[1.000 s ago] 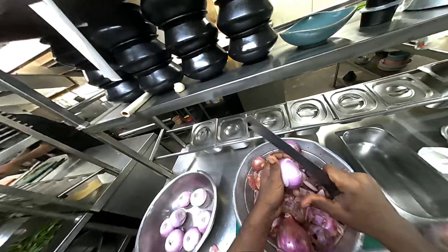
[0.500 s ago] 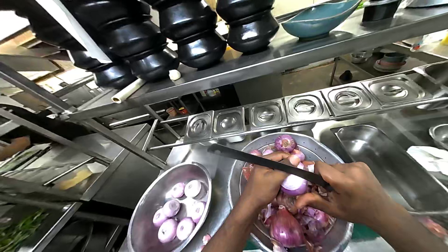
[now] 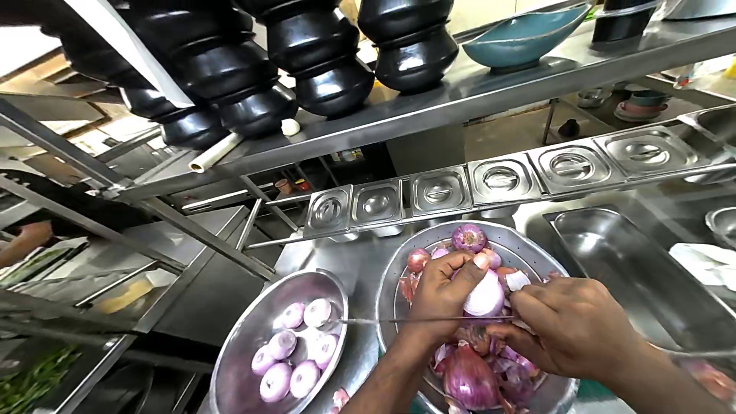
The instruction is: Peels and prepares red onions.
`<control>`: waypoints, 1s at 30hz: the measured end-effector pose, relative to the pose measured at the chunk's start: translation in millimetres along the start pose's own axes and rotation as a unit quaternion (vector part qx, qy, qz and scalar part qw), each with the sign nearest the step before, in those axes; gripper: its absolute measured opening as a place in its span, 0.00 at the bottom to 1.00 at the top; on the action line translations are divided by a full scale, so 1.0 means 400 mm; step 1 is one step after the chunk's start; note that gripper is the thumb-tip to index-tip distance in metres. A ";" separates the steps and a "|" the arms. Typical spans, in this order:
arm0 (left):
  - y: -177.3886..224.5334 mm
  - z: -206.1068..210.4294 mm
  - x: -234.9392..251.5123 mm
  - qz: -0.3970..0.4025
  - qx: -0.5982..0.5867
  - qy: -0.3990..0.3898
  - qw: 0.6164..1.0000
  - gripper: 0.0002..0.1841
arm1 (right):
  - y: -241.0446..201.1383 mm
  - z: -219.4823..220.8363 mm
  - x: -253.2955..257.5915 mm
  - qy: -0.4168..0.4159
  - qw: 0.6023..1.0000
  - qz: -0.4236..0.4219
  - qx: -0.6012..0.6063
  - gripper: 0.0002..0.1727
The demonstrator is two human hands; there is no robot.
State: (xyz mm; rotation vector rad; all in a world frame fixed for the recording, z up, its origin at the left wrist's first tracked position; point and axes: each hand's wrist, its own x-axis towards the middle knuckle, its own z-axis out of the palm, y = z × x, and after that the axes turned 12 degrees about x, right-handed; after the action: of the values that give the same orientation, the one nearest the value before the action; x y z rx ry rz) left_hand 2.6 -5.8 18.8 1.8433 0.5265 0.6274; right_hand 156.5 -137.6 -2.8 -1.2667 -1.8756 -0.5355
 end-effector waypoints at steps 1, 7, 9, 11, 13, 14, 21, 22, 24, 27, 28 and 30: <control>-0.006 0.004 0.002 -0.008 -0.004 0.012 1.000 0.21 | -0.004 0.002 -0.003 -0.007 1.000 -0.011 -0.002 0.31; -0.010 0.040 0.020 -0.174 -0.216 0.081 0.957 0.31 | -0.044 0.067 -0.040 -0.073 0.996 -0.049 -0.016 0.28; -0.024 0.030 0.026 -0.221 -0.285 0.040 0.932 0.33 | -0.028 0.063 -0.043 -0.051 0.999 -0.009 0.005 0.29; -0.054 0.005 0.022 -0.218 -0.330 -0.013 0.918 0.29 | 0.000 0.040 -0.039 -0.004 0.997 0.062 0.053 0.31; -0.097 -0.023 0.015 -0.191 -0.366 -0.060 0.909 0.21 | 0.044 0.011 -0.037 0.029 0.987 0.119 0.108 0.31; -0.107 -0.029 0.015 -0.186 -0.370 -0.067 0.908 0.22 | 0.059 -0.001 -0.038 0.033 0.983 0.132 0.123 0.30; -0.093 0.028 0.083 -0.266 -0.366 0.151 0.879 0.26 | -0.068 0.068 -0.054 -0.075 0.997 0.018 0.005 0.32; -0.093 0.027 0.087 -0.272 -0.371 0.164 0.873 0.27 | -0.072 0.078 -0.058 -0.085 0.996 0.024 0.006 0.33; -0.092 0.025 0.082 -0.246 -0.386 0.169 0.873 0.29 | -0.049 0.078 -0.053 -0.086 0.991 0.100 0.031 0.37; -0.090 0.023 0.046 -0.161 -0.396 0.106 0.898 0.29 | 0.016 0.066 -0.026 -0.019 0.975 0.198 0.097 0.42; -0.087 0.024 0.036 -0.142 -0.393 0.080 0.905 0.28 | 0.027 0.064 -0.014 -0.008 0.968 0.222 0.116 0.42; -0.072 0.027 0.021 -0.119 -0.399 0.037 0.909 0.26 | 0.033 0.063 0.012 -0.003 0.956 0.257 0.139 0.40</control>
State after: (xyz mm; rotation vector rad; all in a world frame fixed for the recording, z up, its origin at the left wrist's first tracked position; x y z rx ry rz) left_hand 14.1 1.5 -10.2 0.9678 0.4435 0.6238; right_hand 158.3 -111.7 -15.2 -1.4834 -1.4750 0.0112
